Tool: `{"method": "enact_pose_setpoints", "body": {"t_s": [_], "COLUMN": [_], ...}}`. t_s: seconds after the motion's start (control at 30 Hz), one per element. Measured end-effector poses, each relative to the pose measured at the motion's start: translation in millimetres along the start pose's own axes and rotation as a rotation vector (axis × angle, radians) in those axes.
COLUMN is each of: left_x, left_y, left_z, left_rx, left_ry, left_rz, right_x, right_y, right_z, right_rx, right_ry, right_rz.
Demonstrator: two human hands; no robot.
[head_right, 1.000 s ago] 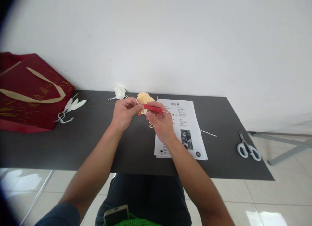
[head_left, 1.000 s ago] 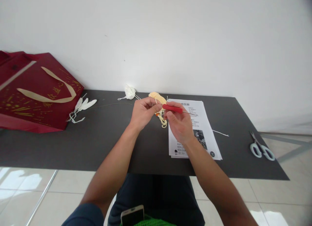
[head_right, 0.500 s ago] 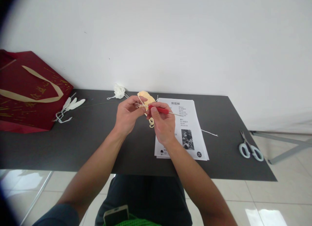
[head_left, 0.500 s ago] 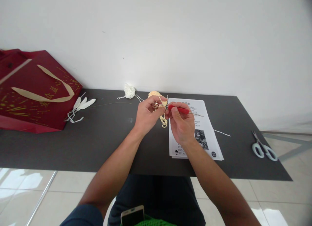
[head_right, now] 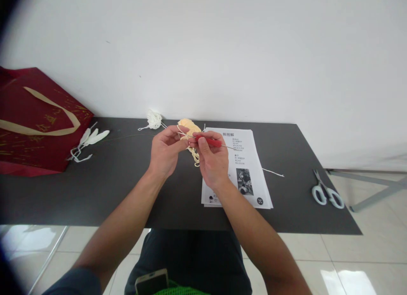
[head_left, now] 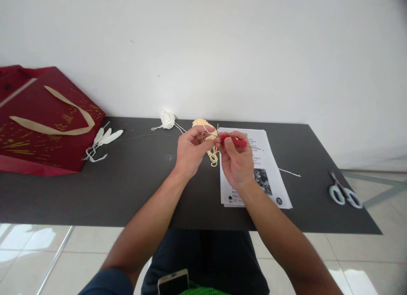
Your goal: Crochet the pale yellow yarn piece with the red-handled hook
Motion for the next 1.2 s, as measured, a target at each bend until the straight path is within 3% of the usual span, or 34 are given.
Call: {"method": "enact_pose_setpoints", "body": {"t_s": [0.4, 0.63, 1.2], "left_x": [1, 6, 16], "left_y": [2, 3, 5], "left_z": [-2.7, -3.8, -7.2], "left_rx": [0.055, 0.05, 0.118], "left_ry": [-0.034, -0.1, -0.25], "left_rz": [-0.002, 0.08, 0.198], "right_x": [2, -3, -20], "right_y": [-1, -4, 0], "right_z": [4, -5, -4], "right_rx": [-0.061, -0.007, -0.023], "right_ry": [-0.06, 0.022, 0.104], "right_rz": [0.05, -0.042, -0.261]}}
Point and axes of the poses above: each hand's wrist, its own y-axis away from the middle knuckle, its own z-axis out of the palm, x = y × z, the point moved 8 cm from there along -y, towards the middle knuckle, and after that the axes turned 6 degrees about y, right-handed, at the moved point
